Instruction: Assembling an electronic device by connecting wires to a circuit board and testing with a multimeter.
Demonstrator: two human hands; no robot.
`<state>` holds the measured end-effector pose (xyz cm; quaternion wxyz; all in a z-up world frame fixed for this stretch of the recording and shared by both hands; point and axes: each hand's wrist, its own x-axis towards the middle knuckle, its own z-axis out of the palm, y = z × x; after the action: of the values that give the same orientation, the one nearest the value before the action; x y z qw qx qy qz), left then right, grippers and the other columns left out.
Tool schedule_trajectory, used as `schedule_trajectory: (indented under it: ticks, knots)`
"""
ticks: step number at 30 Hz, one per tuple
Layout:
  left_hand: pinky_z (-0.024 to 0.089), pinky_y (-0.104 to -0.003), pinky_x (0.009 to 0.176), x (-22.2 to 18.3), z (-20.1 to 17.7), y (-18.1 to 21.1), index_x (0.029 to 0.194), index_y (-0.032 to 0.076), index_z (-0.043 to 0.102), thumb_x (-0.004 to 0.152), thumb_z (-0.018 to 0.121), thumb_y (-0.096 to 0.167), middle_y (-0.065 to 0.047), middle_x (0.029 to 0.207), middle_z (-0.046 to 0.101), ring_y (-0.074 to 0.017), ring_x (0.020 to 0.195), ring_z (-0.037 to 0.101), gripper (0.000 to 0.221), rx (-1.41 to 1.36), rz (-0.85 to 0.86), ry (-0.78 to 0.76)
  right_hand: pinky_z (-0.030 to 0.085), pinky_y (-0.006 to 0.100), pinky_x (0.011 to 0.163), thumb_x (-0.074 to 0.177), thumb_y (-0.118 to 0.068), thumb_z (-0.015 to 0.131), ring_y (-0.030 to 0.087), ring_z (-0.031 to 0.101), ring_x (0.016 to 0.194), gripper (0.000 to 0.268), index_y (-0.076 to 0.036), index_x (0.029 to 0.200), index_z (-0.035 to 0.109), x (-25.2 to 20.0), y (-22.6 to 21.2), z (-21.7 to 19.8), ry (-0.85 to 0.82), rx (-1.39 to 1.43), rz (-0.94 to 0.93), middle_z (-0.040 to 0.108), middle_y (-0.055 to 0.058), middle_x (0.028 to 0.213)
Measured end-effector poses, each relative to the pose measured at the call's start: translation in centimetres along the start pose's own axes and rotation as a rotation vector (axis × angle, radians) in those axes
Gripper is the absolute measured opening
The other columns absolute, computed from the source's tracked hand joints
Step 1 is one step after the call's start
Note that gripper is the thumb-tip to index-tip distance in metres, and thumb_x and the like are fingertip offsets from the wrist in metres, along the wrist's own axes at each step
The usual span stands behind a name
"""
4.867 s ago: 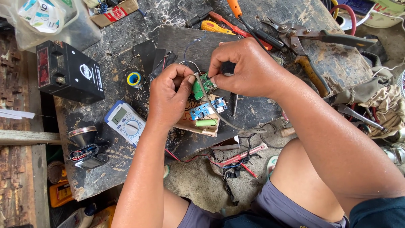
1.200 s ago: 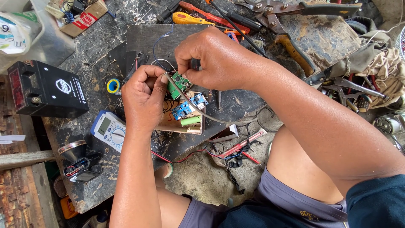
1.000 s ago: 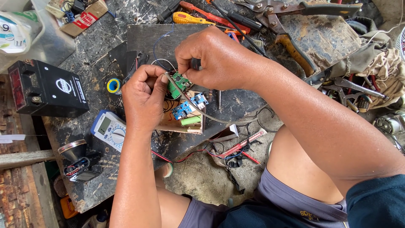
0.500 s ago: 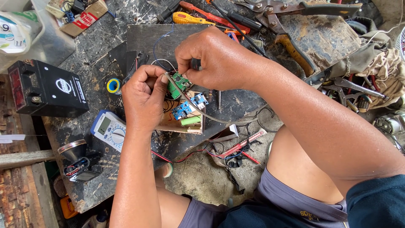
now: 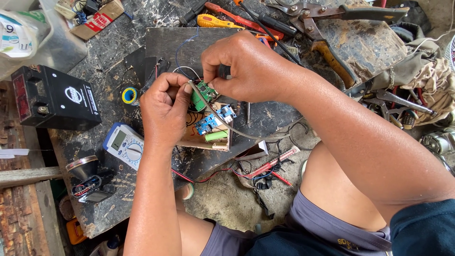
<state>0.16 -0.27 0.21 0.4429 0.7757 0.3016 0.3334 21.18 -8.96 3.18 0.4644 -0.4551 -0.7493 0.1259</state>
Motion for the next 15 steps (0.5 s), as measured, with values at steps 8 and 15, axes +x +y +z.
schedule_trajectory:
  ticks: [8,15]
  knots:
    - [0.036,-0.019,0.053,0.0,0.0,0.3,0.100,0.003,0.066,0.099,0.064,-0.005,0.001,0.074,0.061,-0.0035,0.061,0.048,0.008,0.022,0.014,0.004,0.053,0.034,0.062,0.078,0.009,0.071,0.017,0.064,0.070,0.009,0.001,0.081,0.069,0.0,-0.7,-0.1,-0.004,0.030,0.069,0.072,0.008,0.083]
    - [0.037,-0.021,0.055,-0.1,0.1,0.6,0.095,0.004,0.064,0.098,0.063,-0.005,0.002,0.073,0.060,-0.0043,0.061,0.049,0.010,-0.023,0.011,-0.002,0.050,0.030,0.068,0.076,0.011,0.068,0.017,0.061,0.072,0.010,0.004,0.083,0.068,0.2,-1.1,-0.1,-0.004,0.022,0.053,0.071,0.007,0.084]
